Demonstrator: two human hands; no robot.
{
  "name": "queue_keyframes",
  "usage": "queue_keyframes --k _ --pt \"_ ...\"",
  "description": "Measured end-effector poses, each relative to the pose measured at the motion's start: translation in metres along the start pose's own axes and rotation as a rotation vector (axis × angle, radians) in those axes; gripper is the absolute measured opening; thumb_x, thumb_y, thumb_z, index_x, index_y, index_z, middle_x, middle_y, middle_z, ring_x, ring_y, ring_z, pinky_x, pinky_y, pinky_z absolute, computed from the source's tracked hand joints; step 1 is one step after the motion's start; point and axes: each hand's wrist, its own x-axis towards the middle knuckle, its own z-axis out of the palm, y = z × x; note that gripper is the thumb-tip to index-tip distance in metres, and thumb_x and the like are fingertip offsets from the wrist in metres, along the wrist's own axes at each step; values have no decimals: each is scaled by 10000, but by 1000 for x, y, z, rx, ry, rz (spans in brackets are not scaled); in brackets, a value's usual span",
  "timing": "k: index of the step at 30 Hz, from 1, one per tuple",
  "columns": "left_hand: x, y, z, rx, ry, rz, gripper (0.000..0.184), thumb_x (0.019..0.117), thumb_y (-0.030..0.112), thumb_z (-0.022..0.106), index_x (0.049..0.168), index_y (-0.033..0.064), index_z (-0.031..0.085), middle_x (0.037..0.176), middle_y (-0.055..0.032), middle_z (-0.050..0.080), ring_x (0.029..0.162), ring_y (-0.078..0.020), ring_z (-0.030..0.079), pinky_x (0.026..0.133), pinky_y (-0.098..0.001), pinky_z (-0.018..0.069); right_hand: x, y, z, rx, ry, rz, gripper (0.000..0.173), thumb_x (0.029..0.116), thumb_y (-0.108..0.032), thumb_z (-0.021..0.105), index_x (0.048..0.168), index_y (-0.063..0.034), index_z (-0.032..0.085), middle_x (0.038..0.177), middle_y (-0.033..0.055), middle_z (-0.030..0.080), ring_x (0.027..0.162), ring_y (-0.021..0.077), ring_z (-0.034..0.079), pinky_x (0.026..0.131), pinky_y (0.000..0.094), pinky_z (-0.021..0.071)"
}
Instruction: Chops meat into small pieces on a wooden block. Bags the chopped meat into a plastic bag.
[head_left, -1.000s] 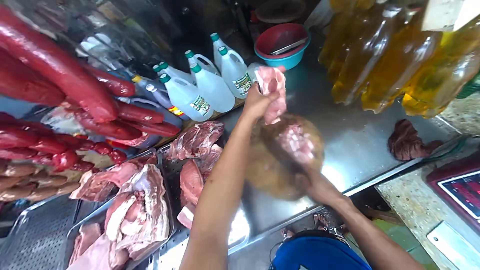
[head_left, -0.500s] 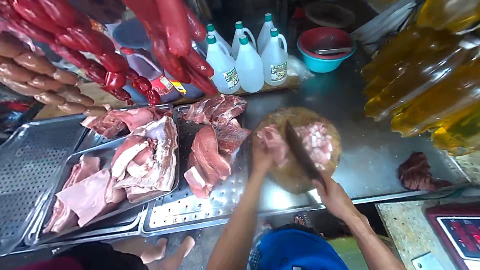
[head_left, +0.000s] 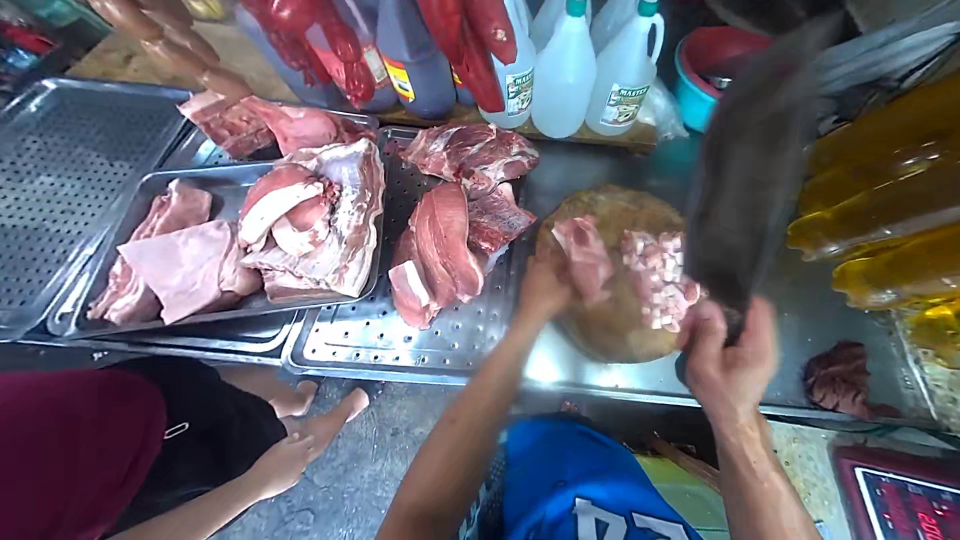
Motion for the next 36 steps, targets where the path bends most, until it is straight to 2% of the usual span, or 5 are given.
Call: queue_keyframes --k 5,10,13,20,36 --pt "-4 -12 -15 -135 232 22 606 947 119 637 1508 46 419 1307 -222 602 1145 -334 636 949 -515 555 60 -56 0 270 251 -221 249 1084 -225 448 1204 -8 421 740 16 618 560 154 634 518 366 601" --pt "2 -3 -4 -173 224 4 691 920 193 693 1532 52 406 1433 -249 508 1209 -355 603 979 -520 544 -22 26 85 -475 -729 346 523 1076 -344 449 1479 -12 454 1054 210 726 944 373 729 862 571 574" --pt "26 8 13 -53 169 31 744 909 314 729 1545 84 420 1513 -249 461 1292 -390 567 1023 -578 519 -18 34 94 -499 -888 431 592 1075 -367 427 1558 -30 366 1133 215 716 1024 384 716 921 573 557" --pt "54 9 3 96 165 -42 389 947 233 668 1282 50 596 1081 -231 708 1018 -416 700 856 -631 560 -39 52 82 -329 -680 436 461 1077 -353 462 1410 -43 531 967 153 721 895 305 720 844 514 575" --pt "49 -11 -13 -132 205 -65 307 965 222 675 1206 32 679 1045 -135 738 984 -256 717 932 -479 564 25 -11 72 -295 -181 -29 384 1037 -283 524 1225 43 602 739 49 654 608 132 636 573 318 557"
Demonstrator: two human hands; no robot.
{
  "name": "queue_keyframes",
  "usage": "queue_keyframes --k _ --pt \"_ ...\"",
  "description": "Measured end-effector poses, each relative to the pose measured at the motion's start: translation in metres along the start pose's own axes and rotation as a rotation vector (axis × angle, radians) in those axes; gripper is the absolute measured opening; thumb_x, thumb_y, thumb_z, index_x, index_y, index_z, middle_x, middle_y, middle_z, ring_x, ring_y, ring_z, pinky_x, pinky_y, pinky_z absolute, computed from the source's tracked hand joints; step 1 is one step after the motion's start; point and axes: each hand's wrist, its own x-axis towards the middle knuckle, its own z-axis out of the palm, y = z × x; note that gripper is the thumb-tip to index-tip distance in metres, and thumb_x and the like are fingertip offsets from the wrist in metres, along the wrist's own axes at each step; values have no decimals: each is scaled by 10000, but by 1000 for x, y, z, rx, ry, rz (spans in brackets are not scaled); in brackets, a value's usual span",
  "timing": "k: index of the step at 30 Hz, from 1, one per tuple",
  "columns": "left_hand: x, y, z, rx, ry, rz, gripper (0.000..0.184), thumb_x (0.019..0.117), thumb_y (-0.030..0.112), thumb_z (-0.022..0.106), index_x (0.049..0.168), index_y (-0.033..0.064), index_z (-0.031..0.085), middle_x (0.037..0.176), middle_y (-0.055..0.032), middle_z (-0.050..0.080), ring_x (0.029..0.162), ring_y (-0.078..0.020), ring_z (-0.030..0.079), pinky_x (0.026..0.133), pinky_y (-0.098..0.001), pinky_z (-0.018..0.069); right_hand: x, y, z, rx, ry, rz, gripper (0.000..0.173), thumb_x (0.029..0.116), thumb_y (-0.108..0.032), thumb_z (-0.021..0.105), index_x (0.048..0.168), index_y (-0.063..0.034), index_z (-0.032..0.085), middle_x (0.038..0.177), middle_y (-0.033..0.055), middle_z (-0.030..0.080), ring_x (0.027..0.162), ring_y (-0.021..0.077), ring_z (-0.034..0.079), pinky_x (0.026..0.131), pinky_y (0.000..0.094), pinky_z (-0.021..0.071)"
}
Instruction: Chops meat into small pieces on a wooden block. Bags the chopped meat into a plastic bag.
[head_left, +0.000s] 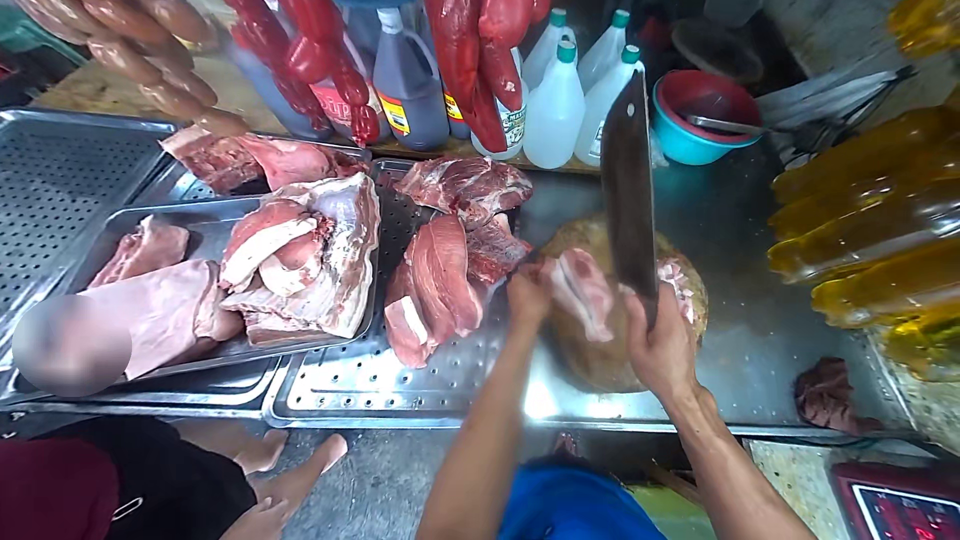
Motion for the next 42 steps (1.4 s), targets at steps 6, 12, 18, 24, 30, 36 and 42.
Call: queue_keyframes --k 6,12,18,24,30,36,42 --pt "-8 -5 -3 13 3 6 261 968 206 662 1171 45 696 1029 -117 742 972 -239 717 915 -467 570 -2 32 57 -206 -710 331 517 1090 -389 399 1511 -90 426 1101 187 716 1005 368 716 901 553 560" --pt "-18 -16 2 -114 197 63 258 1011 219 606 1185 29 623 911 -113 705 845 -246 698 813 -479 579 -3 18 0 -63 -259 162 423 1057 -333 485 1321 -16 579 774 80 679 655 220 675 625 437 577" --pt "-25 -14 13 -158 293 158 264 1036 196 556 1237 24 571 944 -135 679 842 -259 678 799 -480 568 -76 30 -4 -102 -427 260 435 1064 -335 469 1310 7 577 730 106 670 644 261 687 627 462 586" --pt "-47 9 15 -240 266 267 256 1035 114 502 1268 7 499 977 -147 653 858 -230 665 792 -433 568 -74 72 -13 -76 -688 420 464 1077 -416 445 1398 -98 547 955 144 716 877 315 719 815 537 575" --pt "-87 52 35 -777 122 20 351 1076 124 493 1403 66 381 1140 -186 614 844 -289 718 635 -483 648 -55 107 -23 -156 -616 433 424 1079 -426 430 1347 -123 555 930 152 712 874 346 720 791 567 564" --pt "-118 -24 24 -774 53 -216 522 983 -70 469 1492 -7 374 1281 -264 582 974 -314 711 760 -469 646 -56 88 -42 -123 -485 339 438 1072 -414 442 1365 -115 571 829 112 697 749 303 702 701 531 564" --pt "-135 -53 26 -863 51 -305 464 971 -70 490 1423 -31 392 1163 -244 619 912 -301 718 753 -449 643 -63 51 -54 -8 -148 153 392 1055 -322 488 1257 -4 596 706 29 633 575 131 614 534 328 526"
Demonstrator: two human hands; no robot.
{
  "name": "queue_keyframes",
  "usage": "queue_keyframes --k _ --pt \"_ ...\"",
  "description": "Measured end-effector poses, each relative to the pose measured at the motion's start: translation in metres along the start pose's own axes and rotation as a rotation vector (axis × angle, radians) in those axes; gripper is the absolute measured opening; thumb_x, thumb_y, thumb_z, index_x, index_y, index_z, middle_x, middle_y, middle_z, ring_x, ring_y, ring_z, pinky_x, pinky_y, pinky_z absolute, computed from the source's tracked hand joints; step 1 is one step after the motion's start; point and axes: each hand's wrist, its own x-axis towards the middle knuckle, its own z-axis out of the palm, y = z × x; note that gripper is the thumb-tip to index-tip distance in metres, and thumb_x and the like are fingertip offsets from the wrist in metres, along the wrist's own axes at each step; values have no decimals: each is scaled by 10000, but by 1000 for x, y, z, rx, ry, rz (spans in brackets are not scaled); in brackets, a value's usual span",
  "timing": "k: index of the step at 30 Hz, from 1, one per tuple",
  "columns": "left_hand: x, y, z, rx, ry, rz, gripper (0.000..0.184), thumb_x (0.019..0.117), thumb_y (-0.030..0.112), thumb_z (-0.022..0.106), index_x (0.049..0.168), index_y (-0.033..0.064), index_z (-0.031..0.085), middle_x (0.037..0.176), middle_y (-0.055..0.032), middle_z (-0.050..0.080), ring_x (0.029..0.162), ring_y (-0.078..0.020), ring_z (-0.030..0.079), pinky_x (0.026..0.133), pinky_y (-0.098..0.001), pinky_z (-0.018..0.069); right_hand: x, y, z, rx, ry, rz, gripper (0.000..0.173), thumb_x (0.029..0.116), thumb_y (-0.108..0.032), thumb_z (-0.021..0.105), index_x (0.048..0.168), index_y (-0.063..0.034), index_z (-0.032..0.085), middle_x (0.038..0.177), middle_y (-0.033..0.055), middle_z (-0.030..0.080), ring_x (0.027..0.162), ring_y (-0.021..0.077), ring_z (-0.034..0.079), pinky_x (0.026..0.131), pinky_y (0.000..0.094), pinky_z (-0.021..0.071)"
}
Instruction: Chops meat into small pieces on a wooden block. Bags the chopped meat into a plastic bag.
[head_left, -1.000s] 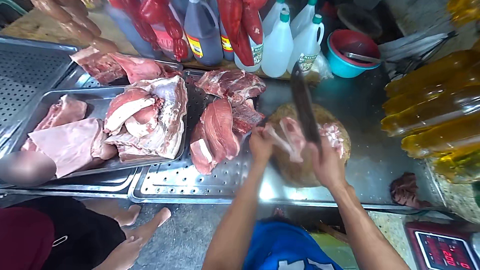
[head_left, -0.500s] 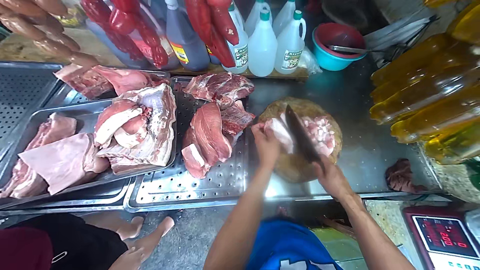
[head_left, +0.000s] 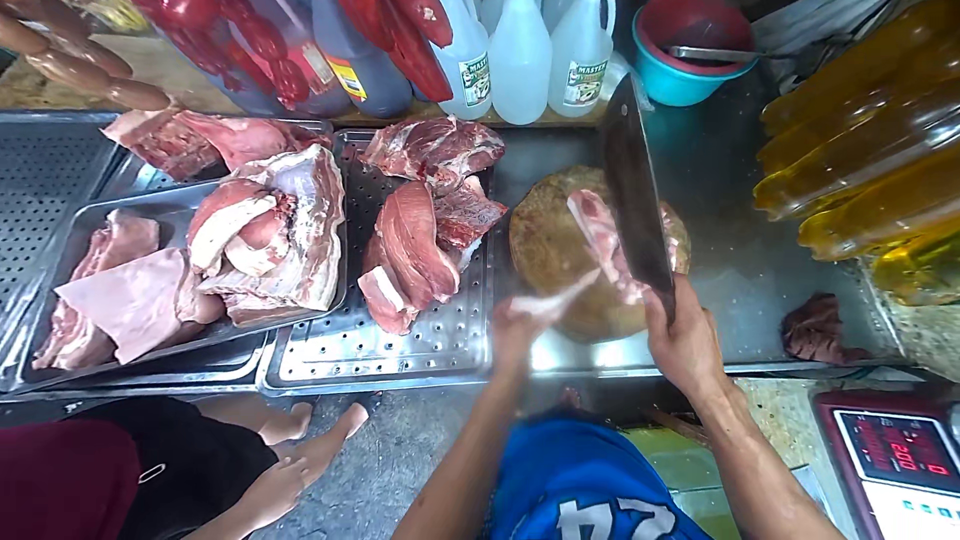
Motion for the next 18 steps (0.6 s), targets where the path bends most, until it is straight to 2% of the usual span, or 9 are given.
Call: queue_keyframes --k 2,4,5,9,12,14,16,17,18 --pt "0 2 4 -17 3 21 438 962 -70 549 1364 -43 379 1073 -222 626 846 -279 722 723 -430 648 -12 11 14 -32 -158 61 416 1060 -338 476 1285 -9 595 729 66 662 614 202 659 578 404 561" --pt "2 3 7 -2 49 71 410 960 -60 597 1316 -67 393 1035 -221 627 811 -268 721 706 -420 649 -19 28 27 -101 -448 215 471 1082 -395 429 1396 -61 536 837 129 702 769 316 712 729 518 576" --pt "4 3 8 -1 85 104 387 960 -53 611 1289 -73 408 1016 -215 630 794 -258 720 693 -409 649 -21 34 30 -106 -487 256 471 1084 -407 424 1405 -77 525 856 136 705 797 326 716 754 529 573" --pt "11 6 6 31 130 158 387 960 -32 624 1281 -67 411 1033 -203 621 832 -239 713 714 -389 643 -19 23 9 -24 -253 197 400 1067 -357 461 1306 -58 578 715 53 635 599 204 638 588 429 552" --pt "15 5 5 84 113 166 385 941 -41 634 1262 -59 421 1027 -202 615 835 -240 705 706 -385 637 -16 5 6 12 -139 104 384 1055 -329 476 1263 -25 583 672 17 601 545 148 594 525 357 522" --pt "15 4 3 119 101 192 381 929 -44 645 1248 -61 436 1018 -201 621 835 -239 707 709 -390 640 -21 1 20 12 -305 157 451 1065 -347 469 1345 -4 558 736 84 656 632 233 660 610 442 567" --pt "13 4 2 157 78 227 366 919 -42 652 1227 -61 456 1005 -192 618 840 -236 699 715 -396 636 -28 9 38 3 -579 297 500 1084 -396 433 1453 -62 486 912 137 707 839 305 713 798 511 576" --pt "12 5 3 178 61 247 354 909 -42 658 1208 -59 470 988 -182 619 829 -228 695 708 -392 632 -32 15 42 32 -619 339 489 1084 -408 435 1446 -85 491 917 131 706 836 292 711 797 497 575" --pt "11 9 8 191 31 264 342 903 -42 664 1192 -55 481 974 -172 626 817 -222 699 702 -387 633 -34 23 41 92 -619 376 449 1083 -410 445 1403 -102 515 875 113 688 765 261 698 739 470 582"
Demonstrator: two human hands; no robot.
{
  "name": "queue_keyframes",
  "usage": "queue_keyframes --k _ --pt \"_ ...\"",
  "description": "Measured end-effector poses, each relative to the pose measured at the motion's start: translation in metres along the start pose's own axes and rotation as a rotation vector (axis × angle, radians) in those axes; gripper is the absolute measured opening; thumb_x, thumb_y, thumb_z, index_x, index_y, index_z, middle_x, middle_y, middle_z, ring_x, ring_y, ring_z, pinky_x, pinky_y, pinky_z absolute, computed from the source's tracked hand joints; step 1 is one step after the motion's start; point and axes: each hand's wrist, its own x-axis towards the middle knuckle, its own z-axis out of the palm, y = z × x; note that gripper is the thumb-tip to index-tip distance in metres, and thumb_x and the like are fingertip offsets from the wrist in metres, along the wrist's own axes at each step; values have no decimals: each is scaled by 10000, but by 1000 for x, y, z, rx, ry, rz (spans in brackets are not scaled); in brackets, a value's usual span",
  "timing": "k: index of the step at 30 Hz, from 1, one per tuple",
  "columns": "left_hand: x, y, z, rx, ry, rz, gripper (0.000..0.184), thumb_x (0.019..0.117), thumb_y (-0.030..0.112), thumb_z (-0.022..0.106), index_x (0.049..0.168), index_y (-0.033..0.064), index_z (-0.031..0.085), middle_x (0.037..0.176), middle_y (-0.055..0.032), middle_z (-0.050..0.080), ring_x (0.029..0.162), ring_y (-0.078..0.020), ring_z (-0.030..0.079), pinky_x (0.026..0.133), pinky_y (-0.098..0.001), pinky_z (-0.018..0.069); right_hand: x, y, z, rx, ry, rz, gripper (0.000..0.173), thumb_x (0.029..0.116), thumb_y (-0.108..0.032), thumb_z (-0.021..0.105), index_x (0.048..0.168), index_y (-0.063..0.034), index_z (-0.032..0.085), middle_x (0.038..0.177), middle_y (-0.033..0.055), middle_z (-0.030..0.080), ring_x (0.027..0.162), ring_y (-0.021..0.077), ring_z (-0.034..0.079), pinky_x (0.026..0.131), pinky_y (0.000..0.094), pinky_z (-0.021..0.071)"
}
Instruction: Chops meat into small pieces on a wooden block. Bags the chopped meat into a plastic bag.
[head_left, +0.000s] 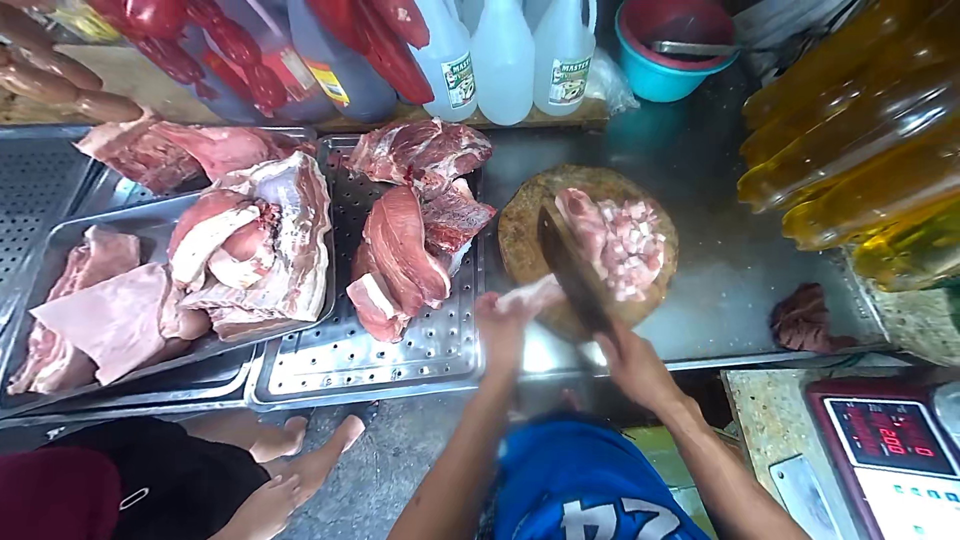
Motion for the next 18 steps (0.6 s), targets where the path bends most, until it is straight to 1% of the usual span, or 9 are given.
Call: queue_keyframes --k 2,3,5,7,10,12,13,15,18 --pt "-6 11 12 -22 -85 -3 353 911 -46 664 1209 -60 475 996 -178 640 827 -235 713 718 -401 645 -5 21 -8 164 13 32 387 1083 -394 456 1331 -108 537 750 74 631 568 205 640 562 414 586" --pt "-10 19 21 -49 -134 -20 364 919 -49 661 1225 -60 464 1011 -188 646 828 -247 720 718 -407 650 -8 30 -13 200 50 52 387 1084 -389 455 1334 -105 533 734 72 621 545 203 626 543 416 581" --pt "-13 38 40 -88 -240 -49 375 928 -53 665 1241 -39 460 1016 -194 657 813 -257 726 700 -409 650 -9 43 -26 170 168 64 399 1084 -389 458 1343 -97 541 725 73 624 546 206 625 548 432 577" --pt "-6 53 52 39 -348 -31 404 926 12 713 1271 -10 504 994 -167 666 782 -229 705 685 -383 626 -10 49 -37 103 244 72 372 1082 -403 455 1295 -115 557 703 54 616 547 197 626 554 427 572" --pt "26 55 64 475 -442 171 421 914 155 768 1292 63 607 1088 -130 698 932 -223 700 845 -431 599 -13 44 -42 20 282 62 355 1081 -406 458 1267 -126 570 703 51 618 579 206 636 591 444 567" --pt "47 45 63 774 -407 298 445 907 216 779 1324 133 648 1280 -151 656 1121 -313 662 958 -540 552 -17 34 -38 -9 317 24 363 1080 -402 459 1277 -120 576 707 45 625 597 199 644 602 443 565" --pt "53 41 57 860 -365 341 474 908 220 769 1359 156 640 1362 -178 599 1164 -350 642 965 -564 548 -21 29 -37 -11 350 -20 369 1078 -400 457 1277 -116 584 701 32 624 587 181 639 588 422 564" --pt "60 40 40 838 -251 371 479 932 200 721 1393 142 606 1427 -203 530 1173 -344 635 963 -525 564 -28 15 -38 10 485 -185 377 1062 -392 472 1238 -89 611 670 -12 616 538 113 613 524 339 554" --pt "58 37 5 631 -101 358 423 973 162 674 1365 40 574 1386 -217 567 1122 -306 673 940 -478 591 -37 -15 -48 93 664 -474 360 1056 -319 511 1158 12 611 674 -8 612 530 54 590 494 262 540"
